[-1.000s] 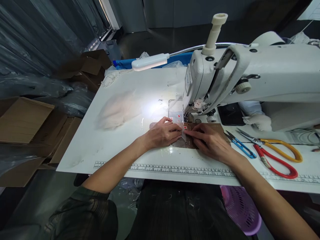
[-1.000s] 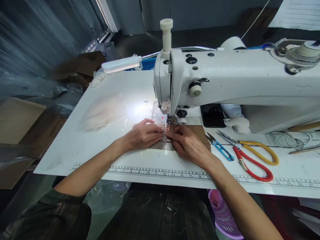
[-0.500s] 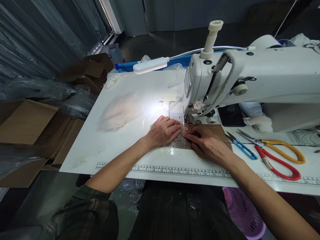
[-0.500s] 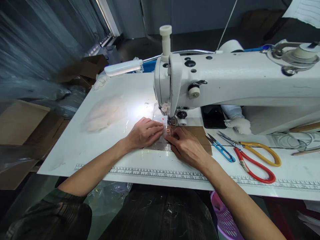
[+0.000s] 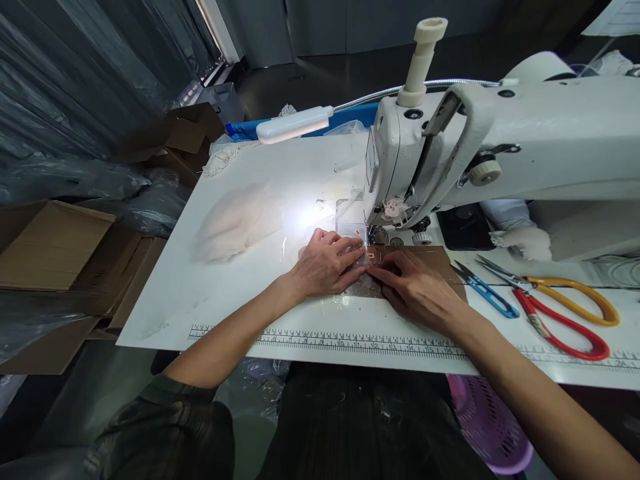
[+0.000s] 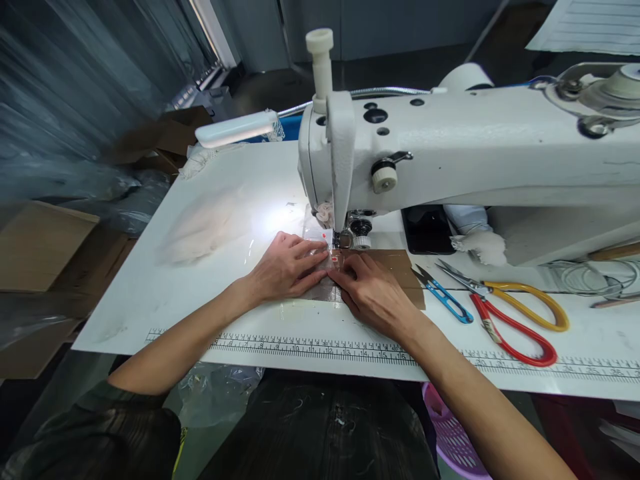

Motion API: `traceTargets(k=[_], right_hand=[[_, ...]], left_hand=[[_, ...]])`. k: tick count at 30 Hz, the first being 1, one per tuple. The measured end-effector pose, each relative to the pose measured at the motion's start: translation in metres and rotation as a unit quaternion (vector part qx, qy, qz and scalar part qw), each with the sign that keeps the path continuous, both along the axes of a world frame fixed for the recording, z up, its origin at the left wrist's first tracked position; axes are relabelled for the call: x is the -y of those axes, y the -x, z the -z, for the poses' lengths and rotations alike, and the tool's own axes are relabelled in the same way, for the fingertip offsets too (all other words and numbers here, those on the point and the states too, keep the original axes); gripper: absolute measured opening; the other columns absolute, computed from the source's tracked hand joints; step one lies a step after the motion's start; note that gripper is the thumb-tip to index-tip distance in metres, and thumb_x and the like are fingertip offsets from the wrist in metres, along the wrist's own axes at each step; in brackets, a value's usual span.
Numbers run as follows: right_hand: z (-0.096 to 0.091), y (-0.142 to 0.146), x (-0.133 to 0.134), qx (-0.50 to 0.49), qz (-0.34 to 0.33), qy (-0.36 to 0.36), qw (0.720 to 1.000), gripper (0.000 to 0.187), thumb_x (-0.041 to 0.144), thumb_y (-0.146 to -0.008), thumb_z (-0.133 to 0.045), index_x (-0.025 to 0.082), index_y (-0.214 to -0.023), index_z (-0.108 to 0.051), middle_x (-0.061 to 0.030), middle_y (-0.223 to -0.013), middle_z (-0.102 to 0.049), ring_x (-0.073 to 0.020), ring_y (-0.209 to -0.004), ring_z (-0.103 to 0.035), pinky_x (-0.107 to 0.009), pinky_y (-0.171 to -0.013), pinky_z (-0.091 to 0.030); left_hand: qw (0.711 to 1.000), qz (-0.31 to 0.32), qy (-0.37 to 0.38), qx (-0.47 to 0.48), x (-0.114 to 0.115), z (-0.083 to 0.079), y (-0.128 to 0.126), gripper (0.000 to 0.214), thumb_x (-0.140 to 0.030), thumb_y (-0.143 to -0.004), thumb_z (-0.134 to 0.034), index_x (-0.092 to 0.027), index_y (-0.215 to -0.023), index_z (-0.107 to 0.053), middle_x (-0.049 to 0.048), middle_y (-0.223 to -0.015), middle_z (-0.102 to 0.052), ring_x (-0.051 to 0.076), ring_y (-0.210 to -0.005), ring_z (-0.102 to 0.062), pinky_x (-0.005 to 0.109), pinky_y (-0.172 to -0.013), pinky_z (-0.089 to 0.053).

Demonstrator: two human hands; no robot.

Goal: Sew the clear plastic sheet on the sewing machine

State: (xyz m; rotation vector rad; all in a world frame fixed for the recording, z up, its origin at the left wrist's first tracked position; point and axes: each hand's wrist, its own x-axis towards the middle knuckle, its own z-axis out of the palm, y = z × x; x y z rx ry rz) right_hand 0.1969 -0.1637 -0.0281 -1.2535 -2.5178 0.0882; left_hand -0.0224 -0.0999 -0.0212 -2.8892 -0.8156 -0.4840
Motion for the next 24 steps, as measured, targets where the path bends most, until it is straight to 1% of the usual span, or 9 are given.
traceTargets(k=[2, 5, 8, 11, 15, 19, 24], right_hand=[[-0.002, 0.002, -0.001, 0.015, 0.003, -0.001, 1.0, 0.033, 0.019, -0.091, -0.044, 0.02, -0.119, -0.061, -0.013, -0.103, -0.058, -0.0249, -0.094, -0.055, -0.038, -0.074, -0.051], [-0.003, 0.006, -0.003, 0.038, 0.025, -0.003, 0.999, 0.034, 0.014, -0.09, -0.042, 0.018, -0.118, -0.06, -0.0141, -0.104, -0.058, -0.0243, -0.089, -0.056, -0.036, -0.071, -0.051], [-0.004, 0.009, -0.005, 0.049, 0.057, -0.002, 0.997, 0.037, 0.011, -0.088, -0.041, 0.016, -0.121, -0.057, -0.0158, -0.109, -0.057, -0.0244, -0.089, -0.057, -0.036, -0.07, -0.051], [-0.002, 0.01, -0.004, 0.056, 0.064, 0.003, 0.996, 0.039, 0.011, -0.089, -0.041, 0.017, -0.125, -0.054, -0.0161, -0.113, -0.056, -0.0249, -0.092, -0.057, -0.036, -0.072, -0.052], [-0.002, 0.01, -0.002, 0.074, 0.066, 0.006, 0.995, 0.038, 0.011, -0.089, -0.041, 0.017, -0.125, -0.052, -0.016, -0.114, -0.056, -0.0258, -0.095, -0.056, -0.037, -0.075, -0.052], [-0.001, 0.011, -0.001, 0.082, 0.076, 0.005, 0.994, 0.041, 0.011, -0.089, -0.042, 0.018, -0.128, -0.05, -0.0156, -0.112, -0.057, -0.026, -0.092, -0.056, -0.038, -0.073, -0.053], [0.001, 0.012, -0.001, 0.076, 0.08, -0.004, 0.994, 0.041, 0.013, -0.091, -0.04, 0.02, -0.131, -0.048, -0.0154, -0.112, -0.056, -0.0252, -0.089, -0.057, -0.037, -0.07, -0.052]], left_hand=[[1.0, -0.002, -0.006, -0.013, -0.002, -0.001, -0.001, 0.037, -0.044, -0.096, -0.042, -0.018, -0.114, -0.061, 0.0094, -0.123, -0.06, 0.022, -0.088, -0.055, 0.038, -0.073, -0.035], [0.999, 0.009, -0.012, -0.028, -0.012, -0.002, -0.003, 0.036, -0.041, -0.097, -0.04, -0.017, -0.114, -0.061, 0.0102, -0.124, -0.06, 0.024, -0.092, -0.055, 0.041, -0.078, -0.036], [0.999, 0.033, 0.002, -0.034, -0.026, -0.001, -0.005, 0.036, -0.041, -0.096, -0.041, -0.018, -0.116, -0.062, 0.0103, -0.126, -0.059, 0.024, -0.095, -0.054, 0.041, -0.081, -0.037], [0.999, 0.039, 0.023, -0.031, -0.034, -0.001, -0.005, 0.038, -0.042, -0.095, -0.043, -0.018, -0.118, -0.062, 0.0098, -0.127, -0.059, 0.024, -0.096, -0.054, 0.041, -0.081, -0.037], [0.999, 0.026, 0.035, -0.026, -0.033, -0.001, -0.003, 0.045, -0.046, -0.095, -0.042, -0.016, -0.125, -0.057, 0.0113, -0.129, -0.058, 0.026, -0.099, -0.053, 0.043, -0.081, -0.037], [0.999, 0.033, 0.03, -0.027, -0.031, -0.001, -0.002, 0.043, -0.045, -0.096, -0.041, -0.016, -0.123, -0.059, 0.0119, -0.131, -0.057, 0.027, -0.099, -0.053, 0.046, -0.084, -0.036], [0.999, 0.035, 0.027, -0.02, -0.032, 0.001, -0.002, 0.042, -0.043, -0.096, -0.041, -0.016, -0.122, -0.059, 0.0131, -0.129, -0.058, 0.027, -0.097, -0.054, 0.046, -0.083, -0.037]])
